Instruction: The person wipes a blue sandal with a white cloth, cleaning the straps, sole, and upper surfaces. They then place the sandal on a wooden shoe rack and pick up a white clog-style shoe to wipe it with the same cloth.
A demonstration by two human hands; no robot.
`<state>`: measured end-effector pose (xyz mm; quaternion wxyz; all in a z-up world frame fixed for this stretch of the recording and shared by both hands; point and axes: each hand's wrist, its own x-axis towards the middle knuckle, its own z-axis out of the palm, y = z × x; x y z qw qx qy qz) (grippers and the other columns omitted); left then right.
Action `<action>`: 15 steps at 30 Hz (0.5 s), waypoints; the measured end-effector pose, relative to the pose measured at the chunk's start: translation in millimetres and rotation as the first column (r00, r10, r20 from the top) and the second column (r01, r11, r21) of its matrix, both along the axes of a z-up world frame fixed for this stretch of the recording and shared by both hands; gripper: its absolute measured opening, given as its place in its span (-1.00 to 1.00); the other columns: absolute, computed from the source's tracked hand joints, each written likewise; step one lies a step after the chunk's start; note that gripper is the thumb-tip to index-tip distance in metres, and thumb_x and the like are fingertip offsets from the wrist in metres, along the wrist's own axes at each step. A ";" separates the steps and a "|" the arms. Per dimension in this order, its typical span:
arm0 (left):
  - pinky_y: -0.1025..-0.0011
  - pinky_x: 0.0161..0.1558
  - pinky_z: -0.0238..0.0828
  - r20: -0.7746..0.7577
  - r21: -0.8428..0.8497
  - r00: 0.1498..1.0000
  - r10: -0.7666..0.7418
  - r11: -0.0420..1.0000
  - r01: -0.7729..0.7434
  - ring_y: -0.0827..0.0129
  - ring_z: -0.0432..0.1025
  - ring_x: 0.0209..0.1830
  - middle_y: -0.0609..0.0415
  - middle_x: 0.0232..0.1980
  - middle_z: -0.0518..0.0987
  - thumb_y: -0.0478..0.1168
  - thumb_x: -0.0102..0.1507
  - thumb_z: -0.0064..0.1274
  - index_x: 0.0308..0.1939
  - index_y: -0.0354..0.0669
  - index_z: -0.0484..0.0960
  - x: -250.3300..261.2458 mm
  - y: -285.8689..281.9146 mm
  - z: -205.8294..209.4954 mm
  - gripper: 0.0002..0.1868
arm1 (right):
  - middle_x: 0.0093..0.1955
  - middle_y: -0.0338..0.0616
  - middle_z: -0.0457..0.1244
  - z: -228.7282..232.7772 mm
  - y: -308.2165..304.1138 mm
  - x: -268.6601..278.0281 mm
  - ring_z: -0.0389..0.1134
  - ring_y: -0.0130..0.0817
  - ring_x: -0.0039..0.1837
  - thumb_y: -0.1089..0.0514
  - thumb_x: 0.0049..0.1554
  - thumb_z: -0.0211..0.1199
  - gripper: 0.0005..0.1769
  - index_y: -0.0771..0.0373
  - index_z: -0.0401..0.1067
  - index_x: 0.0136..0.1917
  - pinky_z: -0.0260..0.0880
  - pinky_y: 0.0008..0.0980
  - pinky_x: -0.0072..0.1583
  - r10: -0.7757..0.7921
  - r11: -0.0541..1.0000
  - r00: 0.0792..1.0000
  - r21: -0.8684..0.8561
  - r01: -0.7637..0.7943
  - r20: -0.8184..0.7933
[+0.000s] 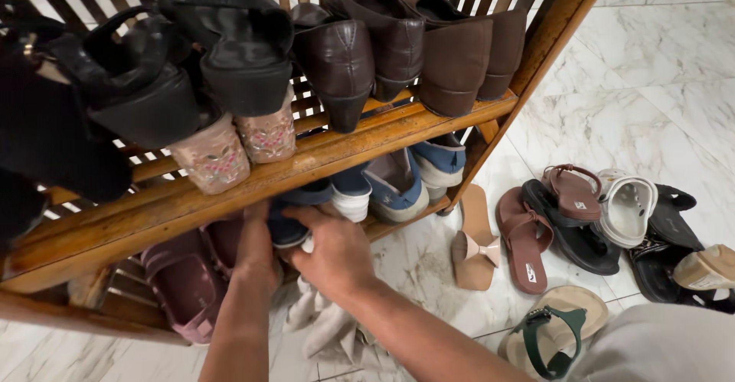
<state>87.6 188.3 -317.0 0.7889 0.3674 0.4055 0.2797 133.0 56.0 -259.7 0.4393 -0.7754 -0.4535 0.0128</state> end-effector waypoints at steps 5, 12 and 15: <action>0.25 0.23 0.29 -0.238 0.155 0.971 0.020 0.988 0.018 0.23 0.34 0.33 0.05 0.42 0.40 0.25 0.25 -0.03 0.51 -0.03 0.20 10.9 5.2 -1.9 -0.17 | 0.21 -0.01 0.37 -6.6 7.1 8.8 0.40 0.02 0.20 0.06 -0.11 0.50 -0.36 0.00 0.49 0.27 0.39 -0.16 0.21 -0.007 0.996 0.999 -0.093 0.002 -0.048; 0.06 0.42 0.08 -0.410 0.729 0.829 0.379 0.683 0.048 -0.25 0.18 0.45 -0.43 0.43 0.33 0.16 0.42 -0.19 0.39 -0.29 0.37 28.7 30.8 -60.5 -0.34 | 0.24 0.01 0.32 -5.7 -4.5 6.6 0.37 0.05 0.19 0.14 -0.18 0.47 -0.29 0.02 0.47 0.28 0.40 -0.12 0.18 0.018 1.000 0.999 0.006 -0.019 0.045; -0.06 0.41 0.01 -0.388 0.886 0.776 0.497 0.432 0.167 -0.38 0.19 0.37 -0.53 0.36 0.38 0.04 0.50 -0.26 0.29 -0.43 0.48 29.4 25.6 -67.7 -0.43 | 0.14 -0.02 0.35 1.6 -15.5 1.2 0.40 0.03 0.13 0.17 -0.11 0.42 -0.41 0.03 0.49 0.24 0.43 -0.12 0.13 -0.006 1.000 0.999 0.009 0.005 0.048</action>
